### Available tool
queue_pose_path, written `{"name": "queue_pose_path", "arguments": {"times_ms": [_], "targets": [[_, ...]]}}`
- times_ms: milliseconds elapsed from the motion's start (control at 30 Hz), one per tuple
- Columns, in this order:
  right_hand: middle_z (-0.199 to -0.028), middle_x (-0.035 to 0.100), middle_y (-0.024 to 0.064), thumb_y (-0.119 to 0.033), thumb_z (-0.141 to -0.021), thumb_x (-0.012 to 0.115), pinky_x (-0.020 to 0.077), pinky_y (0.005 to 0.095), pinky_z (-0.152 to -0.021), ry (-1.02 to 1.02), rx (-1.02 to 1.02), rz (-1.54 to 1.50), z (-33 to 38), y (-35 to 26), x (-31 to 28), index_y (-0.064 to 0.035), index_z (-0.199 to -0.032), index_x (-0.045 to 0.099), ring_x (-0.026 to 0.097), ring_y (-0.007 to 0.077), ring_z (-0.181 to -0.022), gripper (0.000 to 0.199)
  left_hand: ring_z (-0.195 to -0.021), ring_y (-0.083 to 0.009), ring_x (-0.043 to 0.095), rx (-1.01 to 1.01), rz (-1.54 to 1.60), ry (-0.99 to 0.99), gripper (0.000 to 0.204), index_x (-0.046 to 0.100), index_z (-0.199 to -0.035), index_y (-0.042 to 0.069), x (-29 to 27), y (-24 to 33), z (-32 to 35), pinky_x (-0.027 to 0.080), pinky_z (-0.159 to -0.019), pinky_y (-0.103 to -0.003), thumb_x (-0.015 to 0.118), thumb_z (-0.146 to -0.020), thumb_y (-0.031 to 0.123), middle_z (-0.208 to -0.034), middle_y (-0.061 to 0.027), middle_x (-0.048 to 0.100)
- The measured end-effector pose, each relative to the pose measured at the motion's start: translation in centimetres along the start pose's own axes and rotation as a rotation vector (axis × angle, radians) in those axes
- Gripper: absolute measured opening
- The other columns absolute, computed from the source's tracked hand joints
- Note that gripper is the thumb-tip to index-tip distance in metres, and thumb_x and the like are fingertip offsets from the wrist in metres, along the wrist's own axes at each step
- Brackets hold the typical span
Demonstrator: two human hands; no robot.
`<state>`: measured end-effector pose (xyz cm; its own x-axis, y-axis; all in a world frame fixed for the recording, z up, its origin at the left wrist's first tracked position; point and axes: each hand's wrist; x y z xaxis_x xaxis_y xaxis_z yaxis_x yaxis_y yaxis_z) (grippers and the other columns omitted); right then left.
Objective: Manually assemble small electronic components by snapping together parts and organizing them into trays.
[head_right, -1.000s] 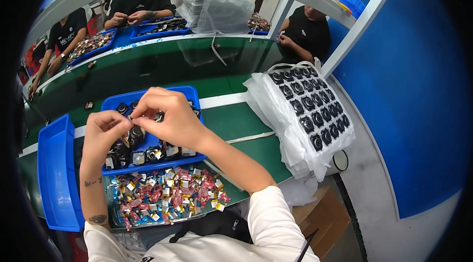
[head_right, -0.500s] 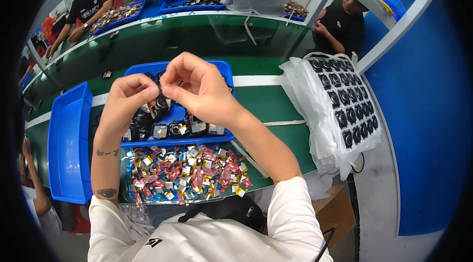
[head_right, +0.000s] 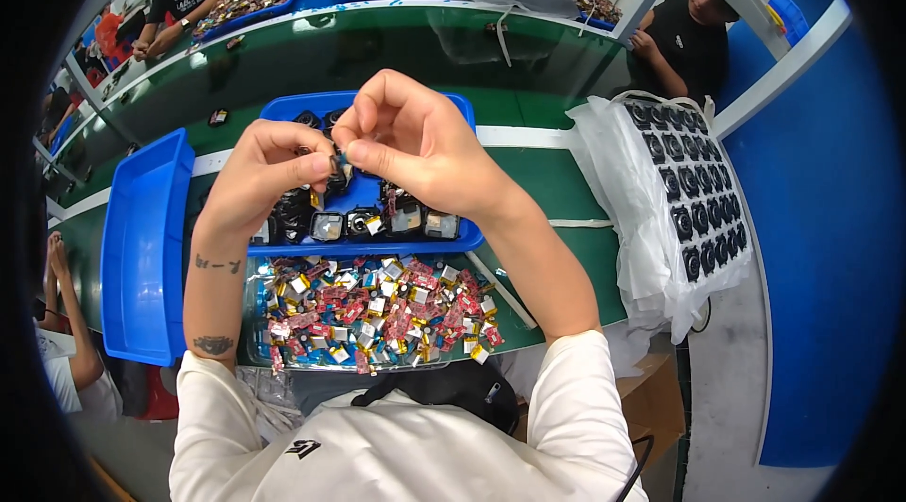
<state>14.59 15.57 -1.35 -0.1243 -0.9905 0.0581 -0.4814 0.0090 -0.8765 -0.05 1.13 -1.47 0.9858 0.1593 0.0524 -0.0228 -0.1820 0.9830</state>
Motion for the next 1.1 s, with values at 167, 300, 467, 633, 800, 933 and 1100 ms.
{"name": "queue_pose_path", "arguments": {"times_ms": [167, 300, 467, 633, 800, 933, 1100], "targets": [[-0.088, 0.059, 0.0062, 0.000, -0.085, 0.055, 0.0446, 0.0259, -0.070, 0.125, -0.052, 0.623, -0.4, 0.5, -1.4, -0.0040, -0.089, 0.045, 0.055, 0.0108, -0.078, 0.012, -0.069, -0.0094, 0.059, 0.048, -0.049, 0.030, 0.016, 0.067, -0.086, -0.001, -0.2, 0.8, -0.1, 0.049, -0.063, -0.023, 0.069, -0.082, 0.014, -0.076, -0.0036, 0.063], [-0.086, 0.062, 0.0118, -0.006, -0.081, 0.052, 0.0484, 0.0413, -0.070, 0.213, 0.031, 1.270, -0.1, 2.5, -3.6, -0.0056, -0.091, 0.057, 0.060, 0.0300, -0.083, 0.012, -0.069, -0.0083, 0.059, 0.099, -0.050, 0.113, 0.014, 0.066, -0.083, 0.000, -0.7, 1.1, 0.0, 0.048, -0.065, -0.022, 0.069, -0.081, 0.014, -0.076, -0.0027, 0.063], [-0.089, 0.064, 0.0071, -0.021, -0.073, 0.069, 0.0492, 0.0393, -0.073, -0.018, 0.323, 1.569, 0.7, 4.6, -4.5, -0.0086, -0.091, 0.063, 0.061, 0.0275, -0.085, 0.023, -0.069, -0.0082, 0.059, 0.111, -0.126, 0.143, 0.014, 0.066, -0.084, 0.000, -0.5, 1.2, 0.1, 0.048, -0.066, -0.022, 0.069, -0.081, 0.012, -0.077, -0.0031, 0.064], [-0.085, 0.063, 0.0079, -0.025, -0.066, 0.076, 0.0481, 0.0385, -0.069, -0.111, 0.544, 1.560, 0.0, 4.6, -4.1, -0.0050, -0.082, 0.059, 0.060, 0.0285, -0.082, 0.030, -0.070, -0.0078, 0.059, 0.110, -0.133, 0.141, 0.013, 0.066, -0.085, -0.001, -0.5, 1.3, 0.2, 0.048, -0.066, -0.021, 0.069, -0.081, 0.012, -0.077, -0.0031, 0.064], [-0.073, 0.058, 0.0060, -0.018, -0.068, 0.073, 0.0445, 0.0316, -0.062, -0.007, 0.315, 1.274, -0.6, 4.3, -4.5, -0.0041, -0.071, 0.048, 0.056, 0.0184, -0.068, 0.028, -0.071, -0.0070, 0.059, 0.141, -0.138, 0.181, 0.012, 0.066, -0.085, 0.000, -0.5, 1.3, 0.3, 0.048, -0.066, -0.020, 0.069, -0.081, 0.011, -0.077, -0.0026, 0.064], [-0.076, 0.057, 0.0007, -0.013, -0.076, 0.071, 0.0425, 0.0231, -0.059, 0.083, 0.332, 0.594, -1.0, 2.6, -2.9, -0.0046, -0.071, 0.047, 0.052, 0.0055, -0.067, 0.025, -0.072, -0.0056, 0.058, 0.172, -0.168, 0.227, 0.012, 0.066, -0.086, 0.000, -0.5, 1.0, 0.1, 0.047, -0.066, -0.019, 0.069, -0.081, 0.010, -0.077, -0.0018, 0.064], [-0.072, 0.060, -0.0010, -0.011, -0.078, 0.070, 0.0431, 0.0174, -0.058, 0.304, 0.138, 0.331, -0.8, 3.0, -1.9, -0.0018, -0.088, 0.065, 0.054, 0.0036, -0.066, 0.014, -0.074, -0.0047, 0.057, 0.207, -0.231, 0.255, 0.011, 0.067, -0.085, 0.000, -0.6, 0.4, -0.3, 0.046, -0.065, -0.018, 0.069, -0.081, 0.010, -0.080, -0.0017, 0.064]]}}
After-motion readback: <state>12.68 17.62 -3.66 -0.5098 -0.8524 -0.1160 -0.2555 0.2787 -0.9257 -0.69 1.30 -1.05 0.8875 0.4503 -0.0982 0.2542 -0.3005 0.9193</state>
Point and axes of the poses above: each hand's wrist, its own z-axis away from the middle knuckle, its own x-axis out of the palm, y = z × x
